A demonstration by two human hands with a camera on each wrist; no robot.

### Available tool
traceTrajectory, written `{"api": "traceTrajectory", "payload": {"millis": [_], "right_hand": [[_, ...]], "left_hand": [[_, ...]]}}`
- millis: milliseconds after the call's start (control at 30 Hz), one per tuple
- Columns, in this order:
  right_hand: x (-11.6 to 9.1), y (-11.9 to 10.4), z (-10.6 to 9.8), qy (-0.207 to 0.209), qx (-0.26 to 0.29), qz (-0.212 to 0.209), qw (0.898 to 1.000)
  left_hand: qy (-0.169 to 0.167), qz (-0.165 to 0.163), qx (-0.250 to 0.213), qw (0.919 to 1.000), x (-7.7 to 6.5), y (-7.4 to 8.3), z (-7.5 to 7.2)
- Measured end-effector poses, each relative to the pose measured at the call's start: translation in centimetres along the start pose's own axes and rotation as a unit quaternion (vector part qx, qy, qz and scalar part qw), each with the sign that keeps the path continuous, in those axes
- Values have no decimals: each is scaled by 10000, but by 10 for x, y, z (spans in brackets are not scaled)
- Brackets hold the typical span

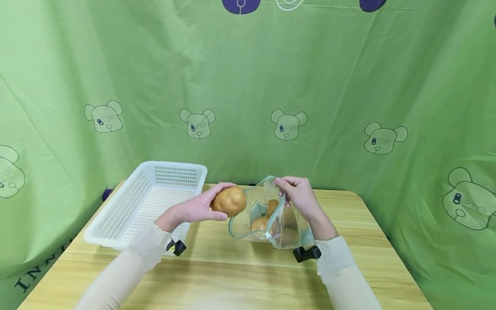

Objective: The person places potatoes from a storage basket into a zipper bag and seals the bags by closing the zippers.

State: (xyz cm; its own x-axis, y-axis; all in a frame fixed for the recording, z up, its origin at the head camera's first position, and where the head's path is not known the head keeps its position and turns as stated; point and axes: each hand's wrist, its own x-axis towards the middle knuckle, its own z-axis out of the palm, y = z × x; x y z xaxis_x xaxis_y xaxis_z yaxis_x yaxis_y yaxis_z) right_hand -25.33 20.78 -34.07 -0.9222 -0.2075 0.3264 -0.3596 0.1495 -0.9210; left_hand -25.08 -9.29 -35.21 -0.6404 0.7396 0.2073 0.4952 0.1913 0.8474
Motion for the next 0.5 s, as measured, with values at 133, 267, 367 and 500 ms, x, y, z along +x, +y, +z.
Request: {"api": "traceTrajectory", "payload": {"millis": [133, 267, 367, 500], "right_hand": [[0, 0, 1, 16, -2, -4, 10000], [0, -2, 2, 16, -14, 17, 10000], [0, -2, 2, 17, -41, 22, 10000], [-1, -3, 2, 19, -127, 38, 9999]], "left_hand": [[86, 37, 324, 9994, 6, 5, 9], [300, 2, 595, 9978, 12, 7, 17], [372, 57, 616, 9974, 15, 8, 21], [240, 232, 567, 9978, 18, 8, 28]]}}
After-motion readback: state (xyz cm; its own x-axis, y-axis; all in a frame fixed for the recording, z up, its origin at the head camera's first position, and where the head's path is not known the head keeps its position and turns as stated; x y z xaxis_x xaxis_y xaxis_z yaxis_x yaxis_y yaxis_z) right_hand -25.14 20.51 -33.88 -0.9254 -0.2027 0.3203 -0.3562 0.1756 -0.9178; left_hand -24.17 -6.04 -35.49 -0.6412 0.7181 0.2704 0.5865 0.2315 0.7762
